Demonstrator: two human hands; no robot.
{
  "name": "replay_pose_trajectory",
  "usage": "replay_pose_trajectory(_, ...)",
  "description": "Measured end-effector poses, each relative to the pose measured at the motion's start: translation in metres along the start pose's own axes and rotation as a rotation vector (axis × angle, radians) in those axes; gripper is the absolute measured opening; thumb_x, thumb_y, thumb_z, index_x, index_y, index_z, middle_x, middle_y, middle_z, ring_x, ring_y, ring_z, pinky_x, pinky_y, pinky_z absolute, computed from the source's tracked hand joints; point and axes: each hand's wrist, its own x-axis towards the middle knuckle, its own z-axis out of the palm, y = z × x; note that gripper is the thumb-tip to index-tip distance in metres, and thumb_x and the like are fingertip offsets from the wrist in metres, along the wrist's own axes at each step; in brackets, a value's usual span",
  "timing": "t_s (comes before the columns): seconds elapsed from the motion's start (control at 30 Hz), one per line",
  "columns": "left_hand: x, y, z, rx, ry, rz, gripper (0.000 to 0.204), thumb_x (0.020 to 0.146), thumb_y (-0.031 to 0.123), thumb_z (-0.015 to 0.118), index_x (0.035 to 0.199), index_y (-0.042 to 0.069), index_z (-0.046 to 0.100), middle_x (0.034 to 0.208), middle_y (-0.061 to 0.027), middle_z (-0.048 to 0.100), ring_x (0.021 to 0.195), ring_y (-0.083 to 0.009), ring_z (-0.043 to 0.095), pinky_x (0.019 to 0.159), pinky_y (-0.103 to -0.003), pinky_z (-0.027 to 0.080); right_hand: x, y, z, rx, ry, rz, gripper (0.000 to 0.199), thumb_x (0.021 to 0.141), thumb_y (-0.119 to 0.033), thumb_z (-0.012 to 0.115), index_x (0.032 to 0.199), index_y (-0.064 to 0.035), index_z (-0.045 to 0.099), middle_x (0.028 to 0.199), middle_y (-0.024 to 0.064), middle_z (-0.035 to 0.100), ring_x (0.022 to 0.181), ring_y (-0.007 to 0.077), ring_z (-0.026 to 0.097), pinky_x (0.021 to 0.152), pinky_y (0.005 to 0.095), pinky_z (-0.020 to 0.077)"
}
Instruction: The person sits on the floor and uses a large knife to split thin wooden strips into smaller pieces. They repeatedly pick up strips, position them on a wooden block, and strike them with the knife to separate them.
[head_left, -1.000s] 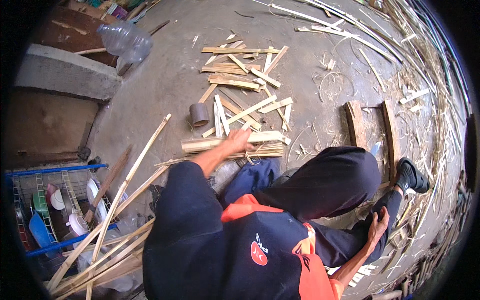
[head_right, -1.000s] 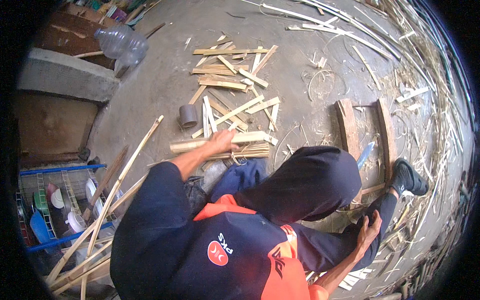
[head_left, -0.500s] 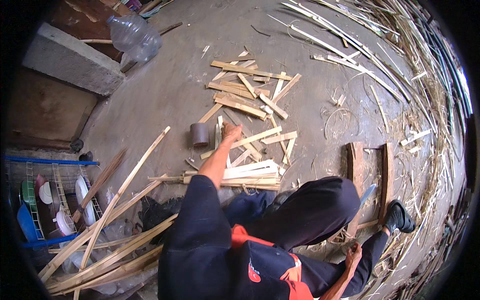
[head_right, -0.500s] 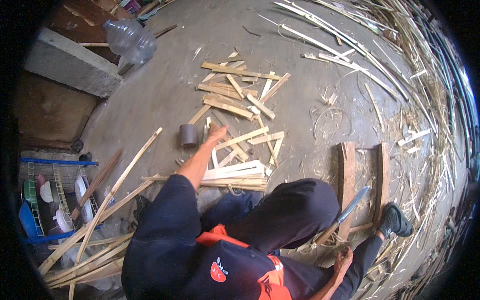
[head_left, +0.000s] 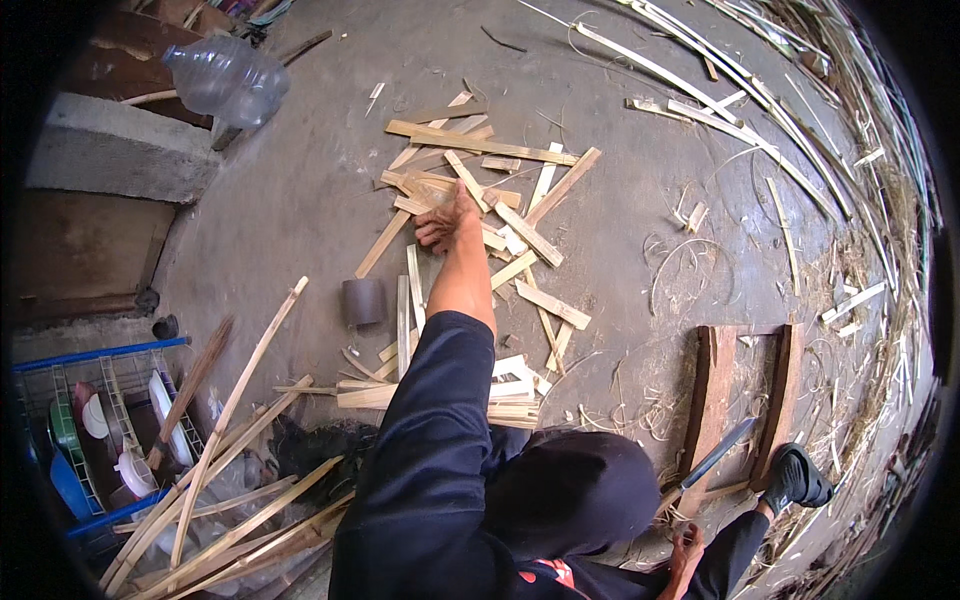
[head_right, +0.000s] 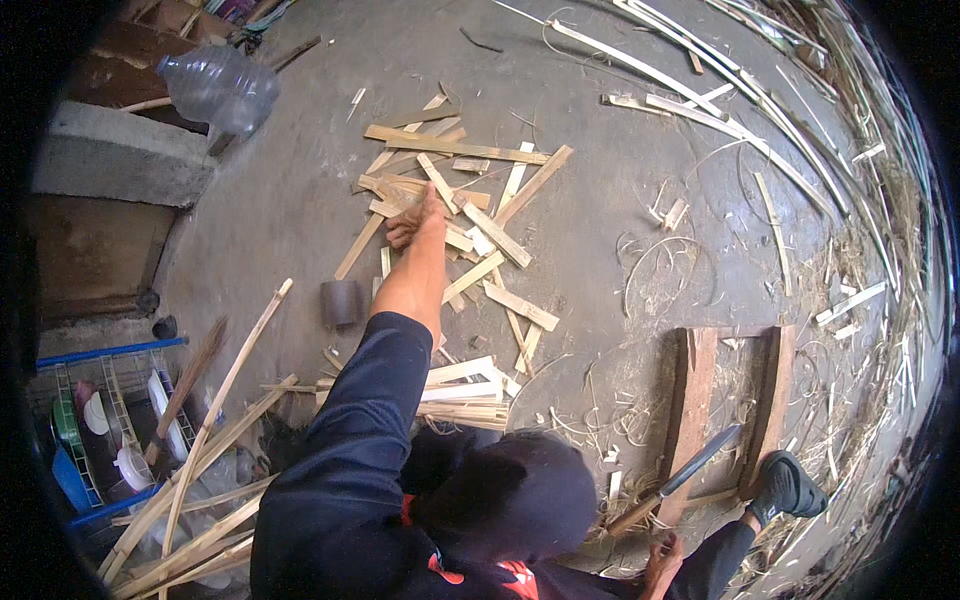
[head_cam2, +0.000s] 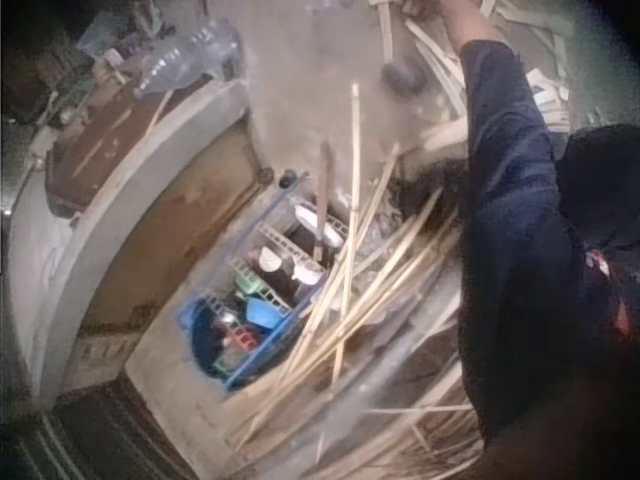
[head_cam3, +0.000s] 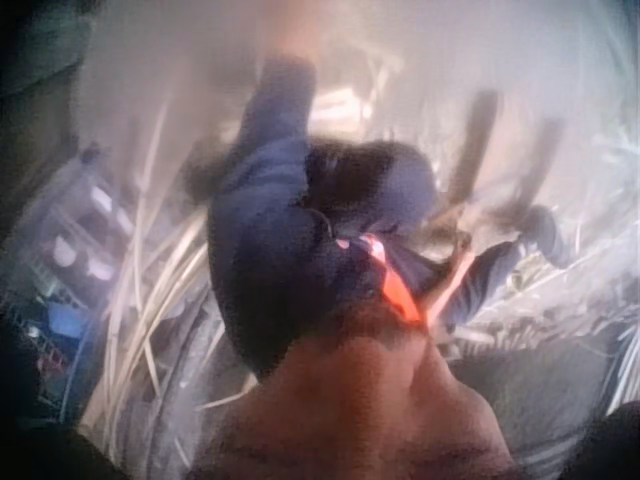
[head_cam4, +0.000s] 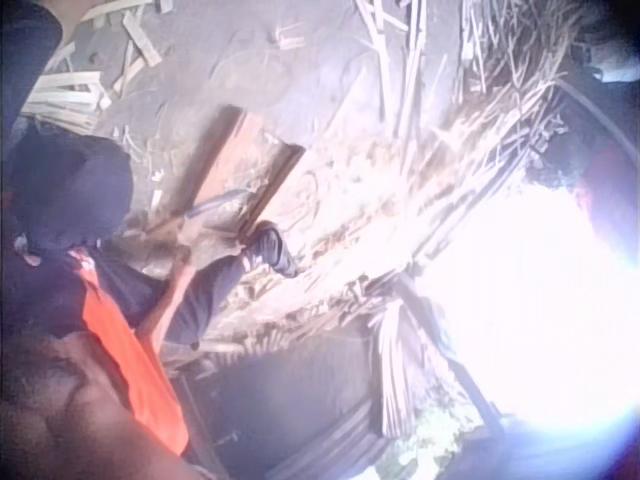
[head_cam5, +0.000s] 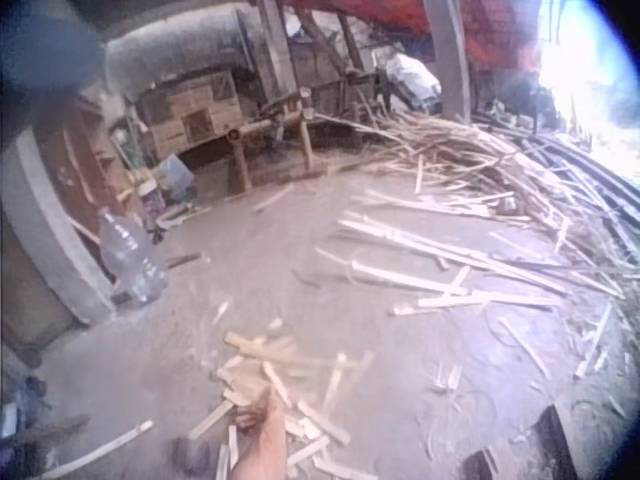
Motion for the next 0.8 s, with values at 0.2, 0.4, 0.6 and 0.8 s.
replay_pose_trajectory(0.2,0.014,0.025,-0.004,-0.099,-0.079,0.039,0.093,0.049,0.065,0.071,0.104,0.0,0.034,0.105,-0.0165,0.041,0.102,-0.0303,0.04,0.085,-0.044,0.036,0.006,-0.013,0.008,-0.053,-0.05,0.022,0.04,0.068,-0.009,0.062,0.105,0.0023,0.054,0.083,0.0189,0.061,0.077,0.0291,0.06,0.069,0.0363,0.0472)
replay_pose_trajectory(0.4,0.01,0.026,-0.018,-0.155,-0.197,0.03,0.08,0.055,0.038,0.073,0.109,-0.006,0.033,0.113,-0.0223,0.038,0.107,-0.0339,0.039,0.093,-0.043,0.037,0.01,0.006,0.018,-0.015,-0.057,-0.049,0.037,0.068,-0.009,0.063,0.103,0.0013,0.054,0.078,0.0177,0.062,0.073,0.0292,0.061,0.068,0.0363,0.0471)
replay_pose_trajectory(0.6,0.055,0.037,0.002,-0.179,-0.369,0.114,0.082,0.054,0.029,0.075,0.114,-0.006,0.03,0.116,-0.0248,0.041,0.107,-0.0346,0.045,0.093,-0.041,0.041,0.005,-0.015,0.013,-0.051,-0.06,0.017,0.038,0.068,-0.011,0.061,0.103,0.0017,0.054,0.078,0.0183,0.062,0.073,0.0302,0.062,0.068,0.0371,0.0474)
replay_pose_trajectory(0.8,0.066,0.023,-0.009,-0.354,-0.51,0.234,0.052,0.055,0.017,0.071,0.095,-0.007,0.048,0.098,-0.0171,0.055,0.088,-0.0291,0.058,0.081,-0.039,0.049,0.004,0.001,0.019,-0.01,0.002,-0.023,0.041,0.068,-0.012,0.06,0.106,0.003,0.054,0.08,0.0189,0.062,0.073,0.0297,0.061,0.069,0.0362,0.0471)
